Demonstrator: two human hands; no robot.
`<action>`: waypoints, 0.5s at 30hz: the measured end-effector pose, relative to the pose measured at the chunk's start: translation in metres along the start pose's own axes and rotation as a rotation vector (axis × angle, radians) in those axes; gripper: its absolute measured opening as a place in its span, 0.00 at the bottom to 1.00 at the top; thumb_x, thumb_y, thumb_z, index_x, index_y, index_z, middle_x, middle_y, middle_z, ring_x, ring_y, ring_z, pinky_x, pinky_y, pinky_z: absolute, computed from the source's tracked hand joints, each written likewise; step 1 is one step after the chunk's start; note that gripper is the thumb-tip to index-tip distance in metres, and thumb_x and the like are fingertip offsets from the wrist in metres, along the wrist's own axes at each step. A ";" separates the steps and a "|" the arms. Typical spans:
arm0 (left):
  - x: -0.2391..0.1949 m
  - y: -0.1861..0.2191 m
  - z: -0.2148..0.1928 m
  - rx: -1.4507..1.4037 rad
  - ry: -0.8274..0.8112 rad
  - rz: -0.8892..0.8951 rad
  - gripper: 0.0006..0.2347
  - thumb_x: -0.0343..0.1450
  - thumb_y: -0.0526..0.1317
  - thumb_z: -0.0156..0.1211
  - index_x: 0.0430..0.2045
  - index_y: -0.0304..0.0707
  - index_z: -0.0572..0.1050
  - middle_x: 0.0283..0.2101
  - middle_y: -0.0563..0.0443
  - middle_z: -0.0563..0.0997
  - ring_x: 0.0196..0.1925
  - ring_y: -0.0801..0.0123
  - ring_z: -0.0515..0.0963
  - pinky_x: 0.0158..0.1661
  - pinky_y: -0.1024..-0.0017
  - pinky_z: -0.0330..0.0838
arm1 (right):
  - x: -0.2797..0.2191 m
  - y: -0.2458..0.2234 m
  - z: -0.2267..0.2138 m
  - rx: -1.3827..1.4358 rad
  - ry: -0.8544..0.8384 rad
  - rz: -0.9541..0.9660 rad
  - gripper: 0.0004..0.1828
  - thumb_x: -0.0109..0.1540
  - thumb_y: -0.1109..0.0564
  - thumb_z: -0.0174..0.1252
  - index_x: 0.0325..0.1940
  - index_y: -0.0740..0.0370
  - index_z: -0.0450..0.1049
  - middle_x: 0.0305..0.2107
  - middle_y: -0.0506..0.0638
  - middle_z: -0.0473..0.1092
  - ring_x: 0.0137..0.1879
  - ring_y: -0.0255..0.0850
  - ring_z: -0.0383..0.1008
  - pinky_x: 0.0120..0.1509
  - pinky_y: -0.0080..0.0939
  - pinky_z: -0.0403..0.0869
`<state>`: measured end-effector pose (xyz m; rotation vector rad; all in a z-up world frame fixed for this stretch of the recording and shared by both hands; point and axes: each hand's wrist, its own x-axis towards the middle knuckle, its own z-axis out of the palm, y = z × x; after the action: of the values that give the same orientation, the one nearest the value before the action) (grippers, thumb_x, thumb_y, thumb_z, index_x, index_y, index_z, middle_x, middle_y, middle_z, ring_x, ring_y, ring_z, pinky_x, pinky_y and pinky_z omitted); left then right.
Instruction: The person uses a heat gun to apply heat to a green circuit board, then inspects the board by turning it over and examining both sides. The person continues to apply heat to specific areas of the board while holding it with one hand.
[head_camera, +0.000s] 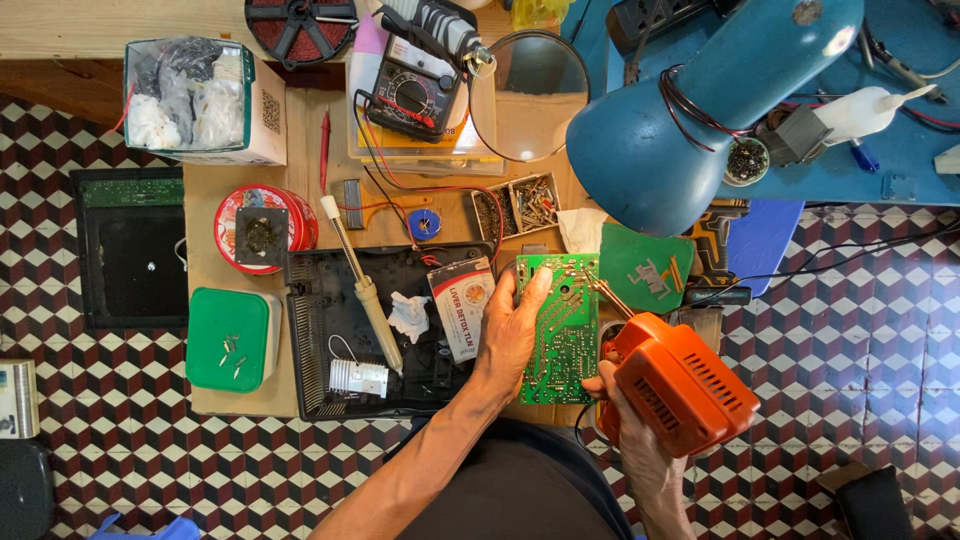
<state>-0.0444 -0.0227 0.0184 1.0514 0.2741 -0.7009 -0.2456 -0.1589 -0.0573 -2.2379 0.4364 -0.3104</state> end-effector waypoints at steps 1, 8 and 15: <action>0.000 0.000 0.001 0.021 -0.001 0.009 0.14 0.77 0.46 0.53 0.49 0.36 0.72 0.41 0.52 0.80 0.40 0.76 0.80 0.39 0.76 0.80 | 0.001 -0.001 0.000 0.164 0.012 0.085 0.22 0.56 0.64 0.64 0.53 0.47 0.78 0.49 0.44 0.76 0.53 0.31 0.79 0.58 0.34 0.79; -0.004 0.002 0.005 0.066 0.002 0.042 0.14 0.76 0.48 0.53 0.48 0.37 0.72 0.40 0.53 0.79 0.38 0.78 0.80 0.37 0.78 0.80 | -0.002 0.037 0.002 -0.475 0.170 -0.245 0.23 0.60 0.58 0.64 0.59 0.44 0.73 0.53 0.48 0.73 0.60 0.38 0.75 0.66 0.50 0.75; -0.005 0.006 0.008 0.075 0.000 0.048 0.13 0.76 0.48 0.54 0.46 0.37 0.72 0.37 0.54 0.79 0.35 0.79 0.79 0.34 0.79 0.78 | -0.003 0.060 0.003 0.255 0.141 -0.175 0.22 0.64 0.54 0.60 0.63 0.45 0.70 0.56 0.50 0.71 0.62 0.42 0.73 0.67 0.54 0.75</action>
<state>-0.0452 -0.0262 0.0288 1.1262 0.2235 -0.6724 -0.2595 -0.1926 -0.1055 -2.0141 0.2583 -0.5856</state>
